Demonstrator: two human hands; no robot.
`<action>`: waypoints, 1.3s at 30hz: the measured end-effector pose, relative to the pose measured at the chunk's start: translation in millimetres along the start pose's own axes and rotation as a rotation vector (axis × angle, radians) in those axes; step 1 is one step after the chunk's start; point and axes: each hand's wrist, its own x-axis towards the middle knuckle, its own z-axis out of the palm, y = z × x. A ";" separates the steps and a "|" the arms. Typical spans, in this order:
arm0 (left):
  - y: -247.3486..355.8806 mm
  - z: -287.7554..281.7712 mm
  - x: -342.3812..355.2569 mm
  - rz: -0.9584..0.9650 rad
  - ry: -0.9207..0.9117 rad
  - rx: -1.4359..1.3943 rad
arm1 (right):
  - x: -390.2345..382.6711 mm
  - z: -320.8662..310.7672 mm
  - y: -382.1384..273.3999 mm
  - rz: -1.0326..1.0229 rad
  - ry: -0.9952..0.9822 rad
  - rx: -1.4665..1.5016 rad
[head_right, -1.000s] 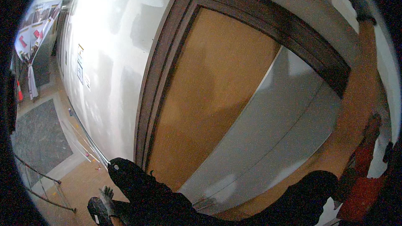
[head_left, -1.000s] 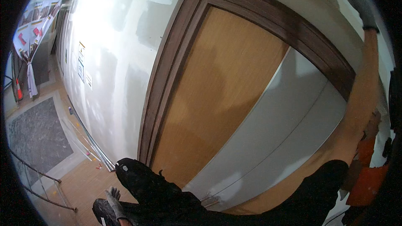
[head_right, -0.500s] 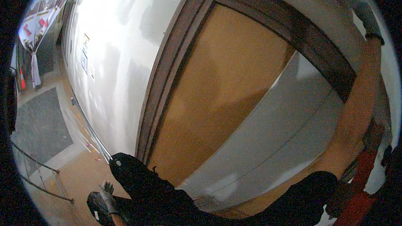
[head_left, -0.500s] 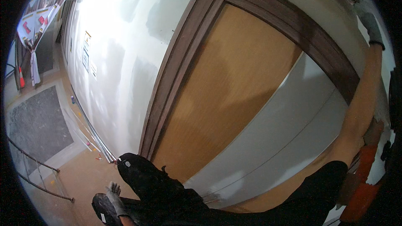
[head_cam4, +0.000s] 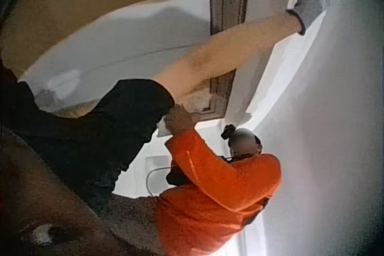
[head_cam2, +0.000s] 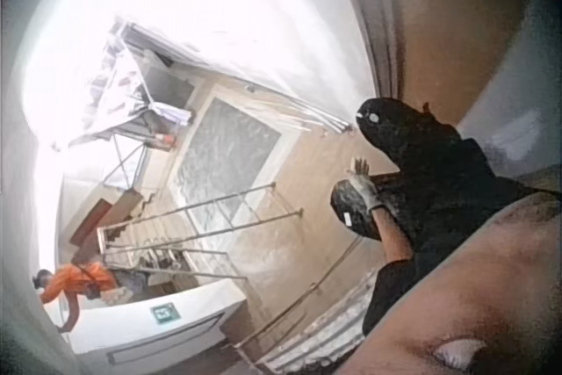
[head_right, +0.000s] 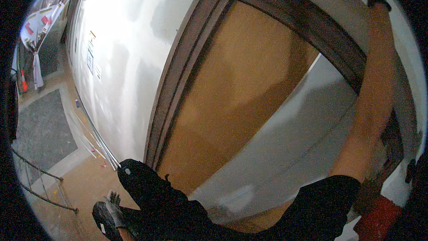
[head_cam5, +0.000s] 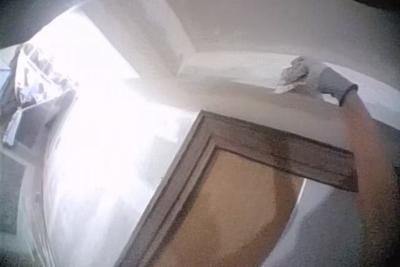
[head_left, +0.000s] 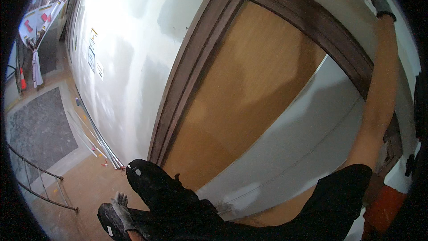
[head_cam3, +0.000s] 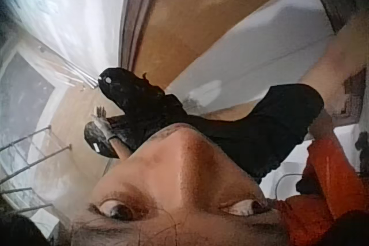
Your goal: The person applies joint compound to the upper edge of a door frame using a putty knife. They scoop the compound from a small container onto the putty knife and smooth it along the seam between the frame and the wall.
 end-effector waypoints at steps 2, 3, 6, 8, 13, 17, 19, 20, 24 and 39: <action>-1.6 1.9 1.0 0.009 -0.039 -0.013 | -8.3 -8.0 7.2 -0.010 -0.023 -0.030; 0.7 4.7 -1.8 0.002 -0.035 -0.012 | -12.3 -13.2 13.0 -0.021 -0.029 -0.046; 3.8 8.1 -4.6 -0.017 -0.039 -0.025 | -34.2 -35.6 31.2 -0.027 -0.041 -0.103; -4.4 -0.9 6.6 -0.039 -0.060 -0.057 | -49.1 -57.4 39.5 -0.009 -0.054 -0.140; -3.9 3.5 15.7 -0.045 -0.061 -0.034 | -124.1 -86.6 52.0 0.071 -0.100 -0.086; -6.6 -7.9 22.1 -0.045 -0.029 -0.030 | -172.9 -103.4 8.8 0.426 0.031 0.414; -14.9 -8.7 25.8 -0.051 -0.067 -0.020 | -187.5 -121.0 10.2 0.587 0.060 0.402; -21.4 -7.3 26.8 -0.057 -0.089 -0.019 | -194.3 -131.2 18.9 0.639 0.037 0.288; -11.8 -4.6 7.3 -0.050 -0.040 -0.022 | -224.8 -132.8 99.2 0.793 -0.121 -0.350; -9.2 4.6 6.5 -0.017 -0.012 0.007 | -43.2 17.6 -123.7 0.359 0.290 -0.662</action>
